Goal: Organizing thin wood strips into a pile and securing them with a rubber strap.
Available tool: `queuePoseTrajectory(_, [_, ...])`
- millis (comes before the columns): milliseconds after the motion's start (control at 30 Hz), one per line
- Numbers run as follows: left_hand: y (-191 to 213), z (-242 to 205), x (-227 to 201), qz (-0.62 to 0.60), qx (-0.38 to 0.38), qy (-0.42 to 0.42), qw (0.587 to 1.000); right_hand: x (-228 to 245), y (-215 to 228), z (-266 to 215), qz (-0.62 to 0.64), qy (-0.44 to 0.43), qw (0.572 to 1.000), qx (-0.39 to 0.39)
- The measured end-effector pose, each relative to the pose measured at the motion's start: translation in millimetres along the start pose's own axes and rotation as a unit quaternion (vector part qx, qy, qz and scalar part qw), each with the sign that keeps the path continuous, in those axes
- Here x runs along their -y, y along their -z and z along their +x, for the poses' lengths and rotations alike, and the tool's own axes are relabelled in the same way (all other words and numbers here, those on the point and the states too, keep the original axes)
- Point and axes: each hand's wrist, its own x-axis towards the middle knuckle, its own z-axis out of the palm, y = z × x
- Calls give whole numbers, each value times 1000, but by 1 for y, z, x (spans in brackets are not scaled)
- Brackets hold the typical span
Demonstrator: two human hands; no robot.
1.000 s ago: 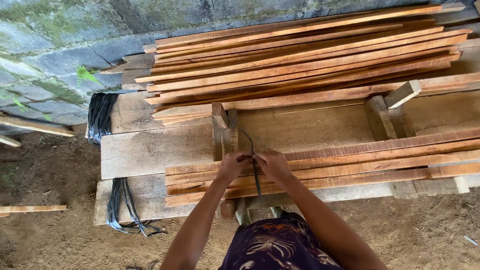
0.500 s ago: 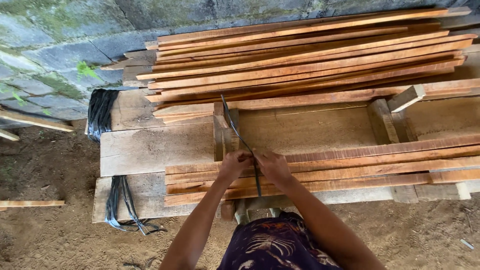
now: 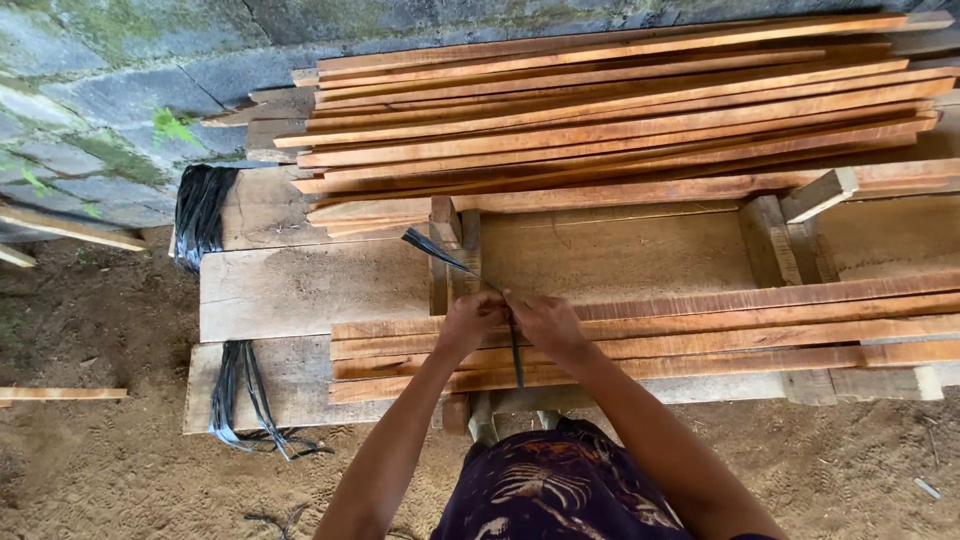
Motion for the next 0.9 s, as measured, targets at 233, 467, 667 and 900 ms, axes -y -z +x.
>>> queuePoseTrajectory(233, [2,-10,-12,13,-29,-28,999,-22,-32,-9,24,72,997,0])
queuePoseTrajectory(467, [-7,-1,12,2,-57,-26,998,-39,-23,3,404,-194,854,265])
queuePoseTrajectory(667, [-3,-12,-4,29,-66,-98,993,-61,-76,11,463,-257,764,369])
queuePoseTrajectory(900, [-18,-5,14,53,-116,-155,980,-54,-76,10,515,-316,725,331])
